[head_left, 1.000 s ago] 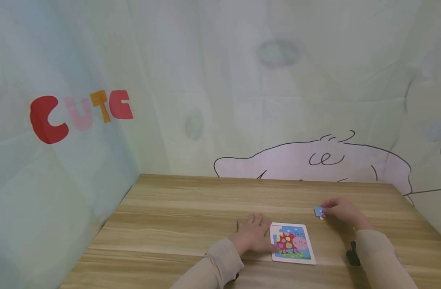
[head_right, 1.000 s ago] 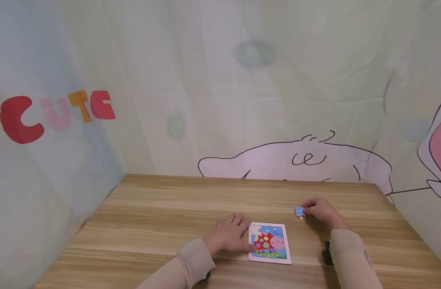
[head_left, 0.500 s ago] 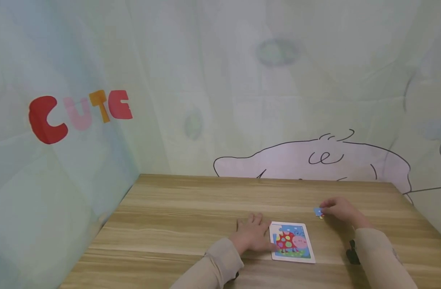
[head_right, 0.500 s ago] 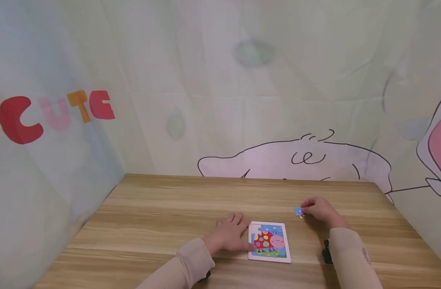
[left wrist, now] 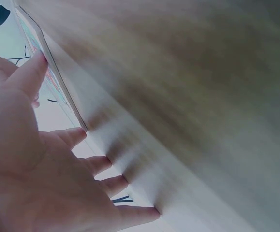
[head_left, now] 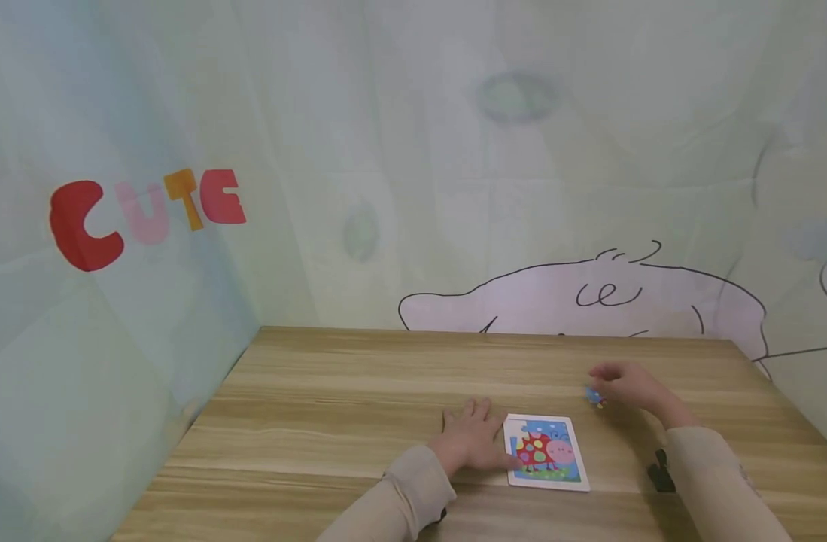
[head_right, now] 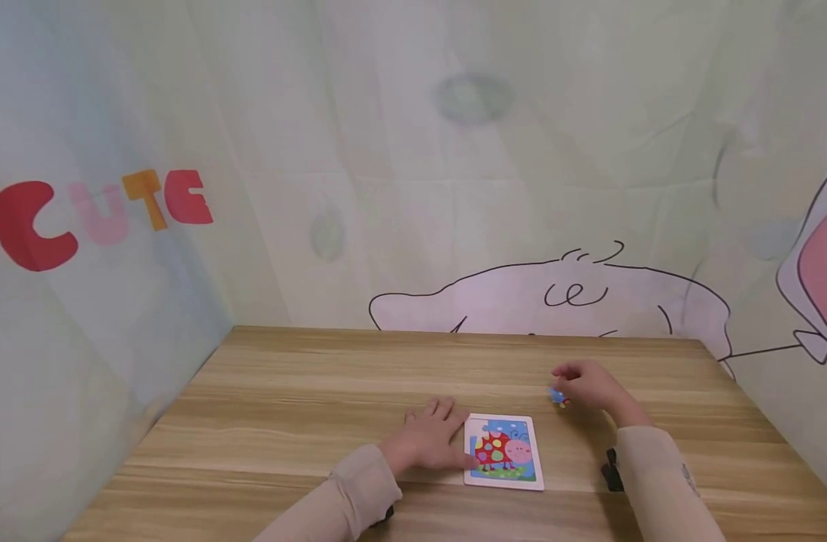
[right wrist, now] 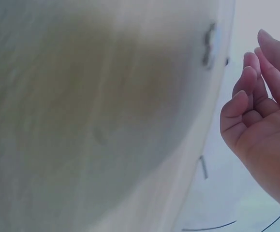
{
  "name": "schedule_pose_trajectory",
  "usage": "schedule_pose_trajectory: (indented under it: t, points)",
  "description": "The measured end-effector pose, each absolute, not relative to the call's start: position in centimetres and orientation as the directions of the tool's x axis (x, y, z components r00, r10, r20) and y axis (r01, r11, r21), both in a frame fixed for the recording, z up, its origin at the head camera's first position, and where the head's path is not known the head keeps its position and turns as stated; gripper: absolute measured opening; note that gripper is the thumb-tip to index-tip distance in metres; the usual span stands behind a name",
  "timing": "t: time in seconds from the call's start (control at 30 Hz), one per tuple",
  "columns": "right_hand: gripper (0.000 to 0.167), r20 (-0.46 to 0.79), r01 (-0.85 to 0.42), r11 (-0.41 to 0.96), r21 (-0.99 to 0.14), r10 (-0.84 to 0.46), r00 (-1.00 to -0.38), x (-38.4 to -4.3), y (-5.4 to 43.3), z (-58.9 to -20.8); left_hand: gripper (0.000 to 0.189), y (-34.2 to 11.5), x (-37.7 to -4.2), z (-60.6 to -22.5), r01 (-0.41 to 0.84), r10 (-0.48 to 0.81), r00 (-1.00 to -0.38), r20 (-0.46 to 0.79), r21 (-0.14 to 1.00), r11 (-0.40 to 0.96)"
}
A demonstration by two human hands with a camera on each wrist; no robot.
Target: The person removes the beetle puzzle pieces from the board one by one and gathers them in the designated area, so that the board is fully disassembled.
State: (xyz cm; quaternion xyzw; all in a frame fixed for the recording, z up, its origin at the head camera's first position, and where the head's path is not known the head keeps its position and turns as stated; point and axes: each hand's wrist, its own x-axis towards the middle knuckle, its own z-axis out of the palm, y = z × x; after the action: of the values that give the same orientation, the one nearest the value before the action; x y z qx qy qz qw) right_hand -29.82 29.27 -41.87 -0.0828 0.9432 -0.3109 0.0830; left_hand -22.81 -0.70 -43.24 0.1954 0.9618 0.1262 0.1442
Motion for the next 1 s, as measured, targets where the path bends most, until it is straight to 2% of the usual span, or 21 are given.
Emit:
schedule_pose_trajectory:
  t: [0.3, 0.63, 1.0]
  points:
    - [0.033, -0.053, -0.197, 0.785, -0.587, -0.281, -0.958, -29.1, 26.4, -40.9, 0.084, -0.7, -22.9, -43.3, 0.334, 0.409, -0.884, -0.225, 0.307, 0.891]
    - [0.032, -0.011, -0.327, 0.703, -0.632, -0.430, -0.903, -28.1, 23.9, -40.6, 0.085, -0.8, -22.8, -43.3, 0.335, 0.410, -0.882, -0.232, 0.304, 0.892]
    - [0.029, -0.105, -0.331, 0.673, -0.662, -0.520, -0.847, -27.1, 21.5, -40.9, 0.085, -0.8, -22.9, -43.3, 0.350, 0.419, -0.881, -0.220, 0.293, 0.890]
